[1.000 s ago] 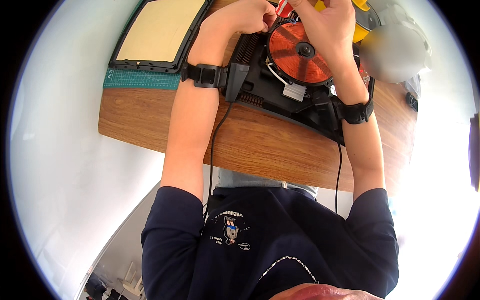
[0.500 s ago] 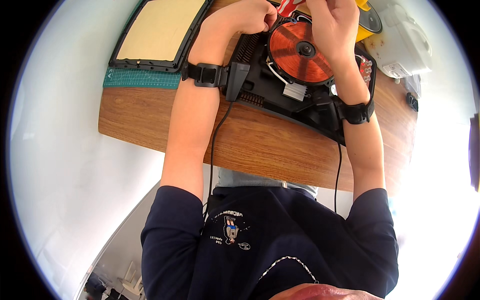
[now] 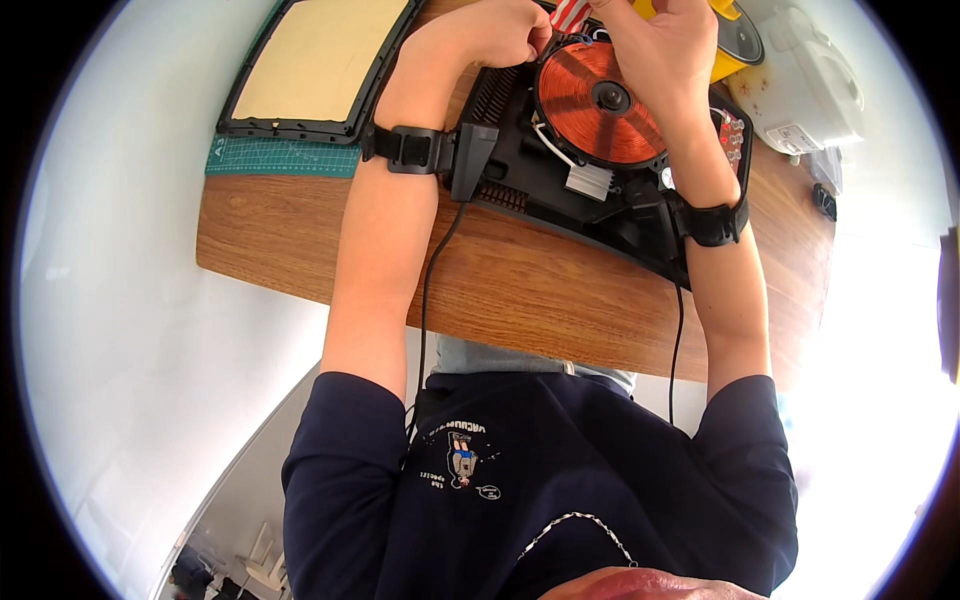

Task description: The person uses a screwdriver to remove screws from a disassembled electronic device on a wooden table. They manipulate internal components including a copper coil and circuit board, then reattach a plastic cover.

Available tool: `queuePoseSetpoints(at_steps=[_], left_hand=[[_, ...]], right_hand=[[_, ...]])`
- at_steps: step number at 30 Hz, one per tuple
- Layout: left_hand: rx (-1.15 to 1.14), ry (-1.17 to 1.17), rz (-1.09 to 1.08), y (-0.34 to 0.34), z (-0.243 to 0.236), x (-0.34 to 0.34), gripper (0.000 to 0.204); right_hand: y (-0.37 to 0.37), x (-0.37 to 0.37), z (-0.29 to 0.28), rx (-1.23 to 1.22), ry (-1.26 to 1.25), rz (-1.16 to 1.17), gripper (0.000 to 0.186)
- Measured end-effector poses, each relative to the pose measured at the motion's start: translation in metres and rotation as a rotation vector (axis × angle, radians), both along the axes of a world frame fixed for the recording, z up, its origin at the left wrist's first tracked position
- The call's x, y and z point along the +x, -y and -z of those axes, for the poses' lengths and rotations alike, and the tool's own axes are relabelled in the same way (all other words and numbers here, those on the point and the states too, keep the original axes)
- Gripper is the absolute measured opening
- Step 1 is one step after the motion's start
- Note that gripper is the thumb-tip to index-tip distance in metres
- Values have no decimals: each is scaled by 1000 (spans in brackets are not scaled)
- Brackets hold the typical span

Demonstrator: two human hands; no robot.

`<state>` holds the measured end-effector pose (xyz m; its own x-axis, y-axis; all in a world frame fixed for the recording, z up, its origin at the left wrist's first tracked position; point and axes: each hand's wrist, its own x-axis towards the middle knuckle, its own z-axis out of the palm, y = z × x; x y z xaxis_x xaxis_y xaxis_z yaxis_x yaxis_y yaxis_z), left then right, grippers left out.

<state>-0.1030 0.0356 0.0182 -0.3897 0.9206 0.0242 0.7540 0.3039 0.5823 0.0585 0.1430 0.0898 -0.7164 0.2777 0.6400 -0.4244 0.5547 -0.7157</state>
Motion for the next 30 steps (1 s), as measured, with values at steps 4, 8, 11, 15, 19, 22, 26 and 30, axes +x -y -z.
queuePoseSetpoints(at_steps=[4,8,11,15,19,22,26,30], left_hand=[[17,15,45,-3,-2,1,23],[10,-18,26,-1,-1,0,24],[-12,-20,8,-1,-2,2,25],[12,-7,44,-3,0,-2,26],[43,2,32,0,2,-1,26],[65,-18,39,-3,10,-6,24],[-16,9,21,-3,-1,-1,23],[-11,-7,46,0,-4,-1,23]], right_hand=[[-10,-10,13,-138,-145,-93,39],[-4,-4,4,-44,-14,-6,39],[-4,-3,2,105,-87,66,39],[-13,-10,15,-41,-169,-66,37],[-5,-4,4,157,-53,130,36],[-9,-8,9,-29,-70,-12,35],[-9,-8,11,-30,-138,-23,34],[-2,-3,4,15,-70,87,34]])
